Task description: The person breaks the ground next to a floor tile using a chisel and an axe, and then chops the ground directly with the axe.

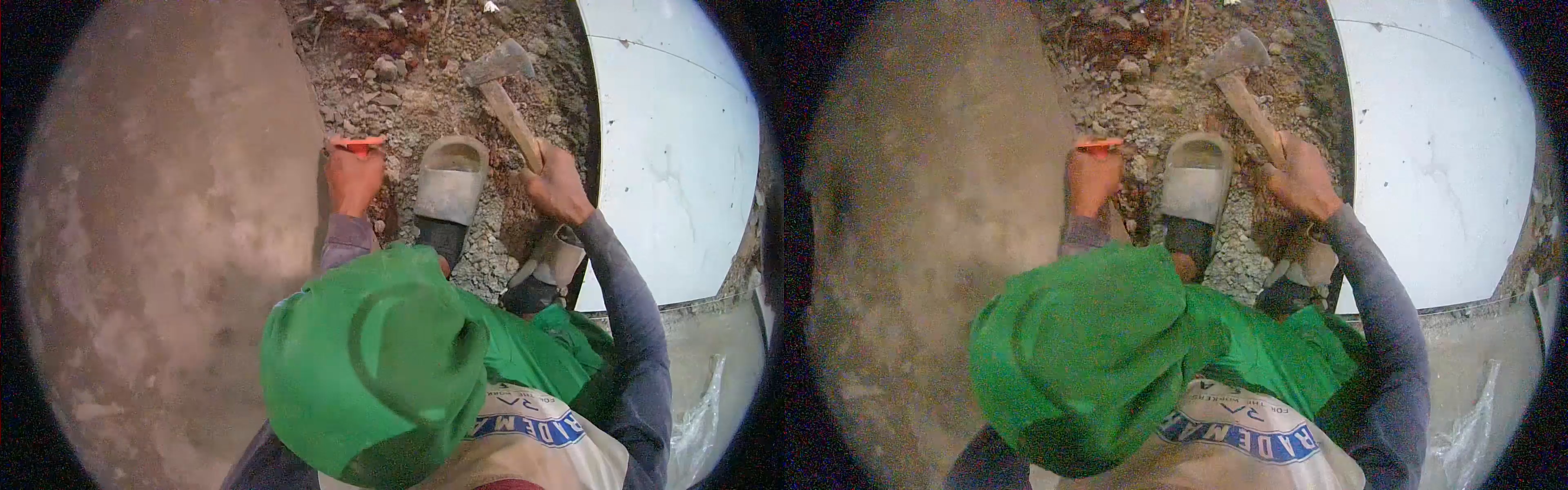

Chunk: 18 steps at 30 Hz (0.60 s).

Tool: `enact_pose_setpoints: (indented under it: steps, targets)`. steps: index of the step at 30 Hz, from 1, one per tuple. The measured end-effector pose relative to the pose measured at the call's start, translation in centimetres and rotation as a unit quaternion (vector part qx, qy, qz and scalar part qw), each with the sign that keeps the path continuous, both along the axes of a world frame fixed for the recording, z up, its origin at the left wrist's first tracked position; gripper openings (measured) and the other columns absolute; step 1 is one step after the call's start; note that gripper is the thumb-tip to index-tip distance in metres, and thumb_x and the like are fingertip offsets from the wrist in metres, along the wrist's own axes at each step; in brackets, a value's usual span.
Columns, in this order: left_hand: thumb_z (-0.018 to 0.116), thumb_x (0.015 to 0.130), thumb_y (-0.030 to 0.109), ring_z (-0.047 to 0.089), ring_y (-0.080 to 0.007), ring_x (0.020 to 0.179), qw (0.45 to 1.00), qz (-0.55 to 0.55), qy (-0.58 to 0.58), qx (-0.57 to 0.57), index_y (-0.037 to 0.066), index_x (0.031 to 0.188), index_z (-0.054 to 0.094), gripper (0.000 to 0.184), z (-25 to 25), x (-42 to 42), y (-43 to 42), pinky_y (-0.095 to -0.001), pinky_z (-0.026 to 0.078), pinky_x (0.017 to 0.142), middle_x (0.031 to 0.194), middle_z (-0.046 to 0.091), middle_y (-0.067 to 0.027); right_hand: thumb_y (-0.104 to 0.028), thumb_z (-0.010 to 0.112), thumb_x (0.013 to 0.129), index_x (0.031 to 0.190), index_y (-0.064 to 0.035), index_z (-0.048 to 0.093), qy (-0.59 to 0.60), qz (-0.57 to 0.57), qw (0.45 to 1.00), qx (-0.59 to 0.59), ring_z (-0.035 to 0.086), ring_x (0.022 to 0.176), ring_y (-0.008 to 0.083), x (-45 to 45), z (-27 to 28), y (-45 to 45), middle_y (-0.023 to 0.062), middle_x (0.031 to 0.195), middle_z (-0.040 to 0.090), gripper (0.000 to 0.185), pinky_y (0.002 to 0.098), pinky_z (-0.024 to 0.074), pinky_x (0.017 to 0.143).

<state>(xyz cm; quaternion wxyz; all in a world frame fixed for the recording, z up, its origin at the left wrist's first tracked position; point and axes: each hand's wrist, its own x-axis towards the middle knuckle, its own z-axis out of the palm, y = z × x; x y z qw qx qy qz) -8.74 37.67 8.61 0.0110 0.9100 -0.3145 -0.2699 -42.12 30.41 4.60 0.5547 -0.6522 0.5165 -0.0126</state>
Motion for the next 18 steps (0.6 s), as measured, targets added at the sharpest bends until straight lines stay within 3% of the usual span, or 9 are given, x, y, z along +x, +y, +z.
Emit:
enact_pose_setpoints:
  steps: [2, 6, 7, 8, 11, 14, 15, 17, 18]
  targets:
    - [0.077, 0.078, 0.026, 0.068, -0.0465, 0.105, 0.997, -0.006, -0.064, 0.041, -0.003, 0.104, 0.065, 0.041, -3.2, 1.4, 2.1, -0.0519, 0.054, 0.090, 0.107, 0.072, -0.0250, -0.022, 0.075, 0.082, 0.106, 0.0006, 0.060, 0.020, 0.027, 0.999, 0.009, 0.064, 0.079, 0.0411, -0.5, -1.7, 0.0, 0.0235, 0.085, 0.066, 0.036, 0.0467, 0.0521, 0.074]
    - [0.074, 0.077, 0.021, 0.068, -0.0455, 0.103, 0.990, -0.021, -0.132, 0.041, 0.001, 0.105, 0.066, 0.036, -5.8, 1.8, 2.9, -0.0515, 0.055, 0.092, 0.105, 0.072, -0.0249, -0.015, 0.066, 0.081, 0.106, 0.0020, 0.063, -0.027, 0.039, 0.997, -0.060, 0.064, 0.073, 0.0334, -2.2, -5.1, 0.9, 0.0223, 0.078, 0.063, 0.030, 0.0449, 0.0515, 0.072]
    - [0.075, 0.078, 0.021, 0.069, -0.0432, 0.102, 0.991, -0.009, -0.129, 0.037, 0.003, 0.106, 0.066, 0.034, -5.8, 1.4, 2.3, -0.0506, 0.055, 0.092, 0.103, 0.073, -0.0226, -0.020, 0.068, 0.083, 0.105, 0.0026, 0.064, -0.032, 0.061, 0.993, -0.095, 0.068, 0.074, 0.0382, -1.5, -3.6, 0.3, 0.0240, 0.077, 0.066, 0.032, 0.0474, 0.0539, 0.072]
    - [0.075, 0.079, 0.020, 0.070, -0.0409, 0.100, 0.991, 0.002, -0.126, 0.034, 0.005, 0.107, 0.067, 0.033, -5.8, 1.1, 1.7, -0.0498, 0.055, 0.093, 0.102, 0.074, -0.0203, -0.029, 0.069, 0.087, 0.104, 0.0029, 0.064, 0.057, 0.149, 0.987, 0.003, 0.069, 0.073, 0.0416, -1.9, -1.7, -0.9, 0.0245, 0.076, 0.067, 0.037, 0.0515, 0.0546, 0.070]
    - [0.078, 0.078, 0.020, 0.072, -0.0349, 0.096, 0.994, 0.038, -0.065, -0.079, 0.008, 0.099, 0.070, 0.025, -2.3, -1.0, 1.3, -0.0480, 0.056, 0.090, 0.097, 0.076, -0.0146, -0.040, 0.068, 0.090, 0.098, 0.0003, 0.063, 0.097, 0.268, 0.956, -0.064, 0.068, 0.071, 0.0441, -2.7, 1.9, -2.6, 0.0239, 0.075, 0.068, 0.042, 0.0544, 0.0534, 0.066]
    - [0.078, 0.077, 0.015, 0.072, -0.0297, 0.086, 0.969, -0.051, -0.128, -0.203, 0.007, 0.086, 0.074, 0.013, -4.8, 0.8, 3.2, -0.0411, 0.056, 0.082, 0.093, 0.076, -0.0117, -0.039, 0.066, 0.091, 0.097, -0.0016, 0.062, 0.027, 0.273, 0.943, -0.189, 0.068, 0.070, 0.0430, -6.0, 3.1, -4.1, 0.0224, 0.073, 0.066, 0.038, 0.0543, 0.0529, 0.066]
    - [0.077, 0.078, 0.013, 0.072, -0.0279, 0.082, 0.961, -0.085, -0.123, -0.231, 0.007, 0.084, 0.074, 0.009, -4.8, 0.8, 2.8, -0.0381, 0.056, 0.079, 0.092, 0.076, -0.0110, -0.039, 0.065, 0.091, 0.096, -0.0018, 0.062, 0.049, 0.271, 0.945, -0.176, 0.068, 0.072, 0.0424, -7.2, 4.4, -5.1, 0.0223, 0.074, 0.066, 0.037, 0.0546, 0.0529, 0.067]
    - [0.073, 0.081, 0.007, 0.069, -0.0209, 0.078, 0.984, -0.057, -0.044, -0.165, 0.002, 0.085, 0.073, 0.006, 3.8, -4.1, -2.7, -0.0325, 0.053, 0.075, 0.087, 0.073, -0.0096, -0.039, 0.065, 0.091, 0.095, -0.0014, 0.061, 0.064, 0.250, 0.957, -0.132, 0.068, 0.076, 0.0421, -9.1, 7.4, -5.9, 0.0223, 0.078, 0.067, 0.038, 0.0550, 0.0530, 0.070]
    - [0.071, 0.084, 0.005, 0.066, -0.0173, 0.076, 0.933, -0.172, 0.112, -0.295, -0.001, 0.082, 0.070, 0.007, 1.8, -0.9, -2.3, -0.0314, 0.051, 0.072, 0.083, 0.070, -0.0079, -0.040, 0.065, 0.091, 0.095, -0.0009, 0.060, 0.059, 0.231, 0.964, -0.113, 0.068, 0.078, 0.0422, -10.3, 8.6, -6.6, 0.0224, 0.080, 0.068, 0.039, 0.0552, 0.0531, 0.072]
